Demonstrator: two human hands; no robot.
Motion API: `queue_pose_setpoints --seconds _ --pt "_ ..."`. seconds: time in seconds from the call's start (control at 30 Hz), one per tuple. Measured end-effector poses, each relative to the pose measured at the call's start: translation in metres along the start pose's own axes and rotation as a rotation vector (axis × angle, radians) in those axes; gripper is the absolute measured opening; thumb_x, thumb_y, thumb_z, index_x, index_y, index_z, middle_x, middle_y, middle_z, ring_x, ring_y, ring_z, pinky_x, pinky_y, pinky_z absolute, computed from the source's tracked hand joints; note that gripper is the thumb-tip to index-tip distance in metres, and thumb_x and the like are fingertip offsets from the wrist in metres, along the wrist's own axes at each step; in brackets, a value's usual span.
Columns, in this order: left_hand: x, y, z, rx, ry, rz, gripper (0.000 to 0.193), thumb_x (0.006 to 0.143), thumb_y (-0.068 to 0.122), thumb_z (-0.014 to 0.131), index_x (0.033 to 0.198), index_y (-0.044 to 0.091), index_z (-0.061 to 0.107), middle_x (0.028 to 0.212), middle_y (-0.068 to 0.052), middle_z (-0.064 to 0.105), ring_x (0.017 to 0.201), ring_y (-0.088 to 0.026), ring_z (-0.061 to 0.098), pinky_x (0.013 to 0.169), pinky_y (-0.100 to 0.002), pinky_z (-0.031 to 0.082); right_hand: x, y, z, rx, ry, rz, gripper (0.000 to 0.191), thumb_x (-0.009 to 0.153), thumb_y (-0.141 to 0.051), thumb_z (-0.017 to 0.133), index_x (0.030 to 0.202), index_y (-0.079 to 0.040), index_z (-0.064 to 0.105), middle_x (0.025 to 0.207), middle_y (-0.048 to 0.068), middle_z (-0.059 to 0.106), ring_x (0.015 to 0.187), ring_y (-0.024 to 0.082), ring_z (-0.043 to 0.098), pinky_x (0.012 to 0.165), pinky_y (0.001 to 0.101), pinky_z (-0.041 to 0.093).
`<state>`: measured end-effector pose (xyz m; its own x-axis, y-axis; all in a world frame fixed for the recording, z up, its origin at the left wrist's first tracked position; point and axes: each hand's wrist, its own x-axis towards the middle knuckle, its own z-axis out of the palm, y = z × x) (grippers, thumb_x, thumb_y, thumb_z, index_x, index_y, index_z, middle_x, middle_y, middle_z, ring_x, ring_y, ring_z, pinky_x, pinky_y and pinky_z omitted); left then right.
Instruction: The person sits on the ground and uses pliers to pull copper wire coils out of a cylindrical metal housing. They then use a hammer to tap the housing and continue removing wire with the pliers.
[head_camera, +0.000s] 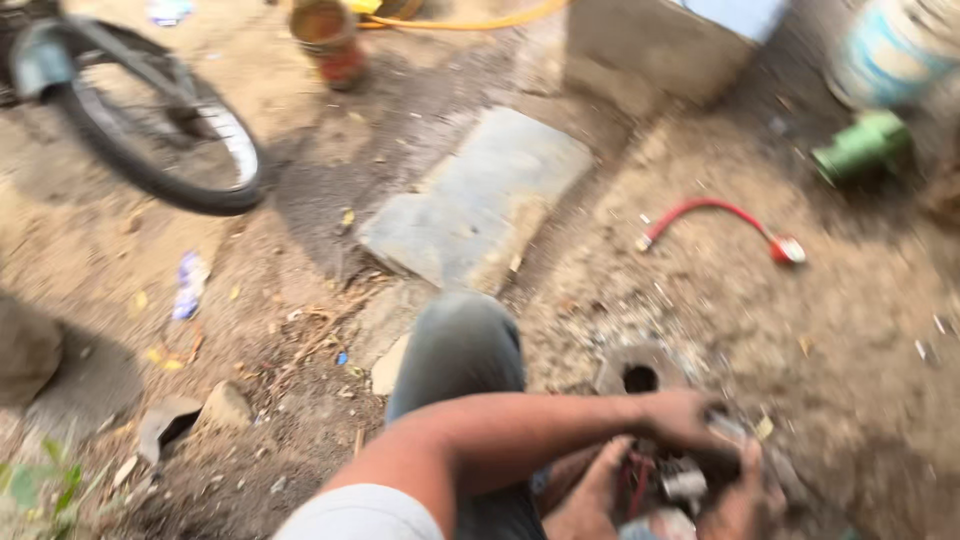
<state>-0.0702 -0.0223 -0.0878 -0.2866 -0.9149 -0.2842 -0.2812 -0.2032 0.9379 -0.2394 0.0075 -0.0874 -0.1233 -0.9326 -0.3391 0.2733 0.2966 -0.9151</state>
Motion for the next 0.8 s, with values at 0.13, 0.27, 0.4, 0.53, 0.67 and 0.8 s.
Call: queue_pose_setpoints --seconds 0.13,0.27,0.4,0.53,0.67,0.8 --pt "-0.013 0.008 -0.001 0.514 -0.063 0.183 0.097 0.054 0.058 0.088 0.132 0.009 0.059 0.11 -0.018 0.076 0.103 -0.036 0.073 0.088 -0.046 0.06 0.045 0.028 -0.006 -0.314 -0.017 -0.005 0.039 0.102 -0.026 0.071 0.125 0.004 0.067 0.117 0.015 0.071 0.101 0.024 0.071 0.086 0.0384 0.061" --pt "-0.019 0.003 -0.01 0.641 -0.065 0.033 0.077 0.056 0.053 0.087 0.118 0.013 0.067 0.104 -0.012 0.08 0.099 -0.031 0.077 0.084 -0.043 0.063 0.057 0.032 0.013 -0.48 0.003 0.001 0.038 0.1 -0.025 0.073 0.125 0.003 0.068 0.116 0.014 0.072 0.101 0.022 0.071 0.087 0.0368 0.06" --pt "-0.012 0.001 -0.027 0.48 0.115 -0.054 0.067 0.061 0.056 0.085 0.11 0.013 0.071 0.102 -0.012 0.078 0.096 -0.031 0.076 0.078 -0.045 0.063 0.039 -0.004 0.051 -0.466 -0.019 -0.066 0.038 0.099 -0.024 0.074 0.125 0.002 0.069 0.115 0.013 0.072 0.101 0.021 0.071 0.088 0.0351 0.059" --pt "0.0 -0.014 -0.041 0.36 0.224 -0.282 0.076 0.05 0.069 0.088 0.092 0.005 0.079 0.097 -0.017 0.08 0.087 -0.034 0.08 0.079 -0.047 0.065 -0.001 -0.058 0.069 -0.464 -0.062 -0.218 0.038 0.097 -0.023 0.076 0.125 0.002 0.069 0.114 0.012 0.073 0.101 0.019 0.071 0.089 0.0335 0.058" --pt "0.014 -0.046 -0.041 0.336 0.416 -0.328 0.048 0.072 0.042 0.081 0.105 0.008 0.073 0.104 -0.019 0.074 0.097 -0.038 0.072 0.083 -0.052 0.059 0.005 -0.105 0.009 -0.534 -0.227 -0.412 0.038 0.096 -0.022 0.077 0.125 0.001 0.07 0.113 0.011 0.074 0.102 0.018 0.07 0.089 0.0318 0.057" --pt "-0.004 -0.072 -0.037 0.423 0.388 -0.174 0.076 0.071 0.043 0.091 0.129 0.01 0.054 0.111 -0.02 0.07 0.1 -0.042 0.069 0.085 -0.054 0.057 0.064 -0.075 -0.048 -0.878 -0.47 -0.204 0.038 0.094 -0.021 0.078 0.125 0.0 0.071 0.112 0.01 0.075 0.102 0.016 0.07 0.09 0.0302 0.057"
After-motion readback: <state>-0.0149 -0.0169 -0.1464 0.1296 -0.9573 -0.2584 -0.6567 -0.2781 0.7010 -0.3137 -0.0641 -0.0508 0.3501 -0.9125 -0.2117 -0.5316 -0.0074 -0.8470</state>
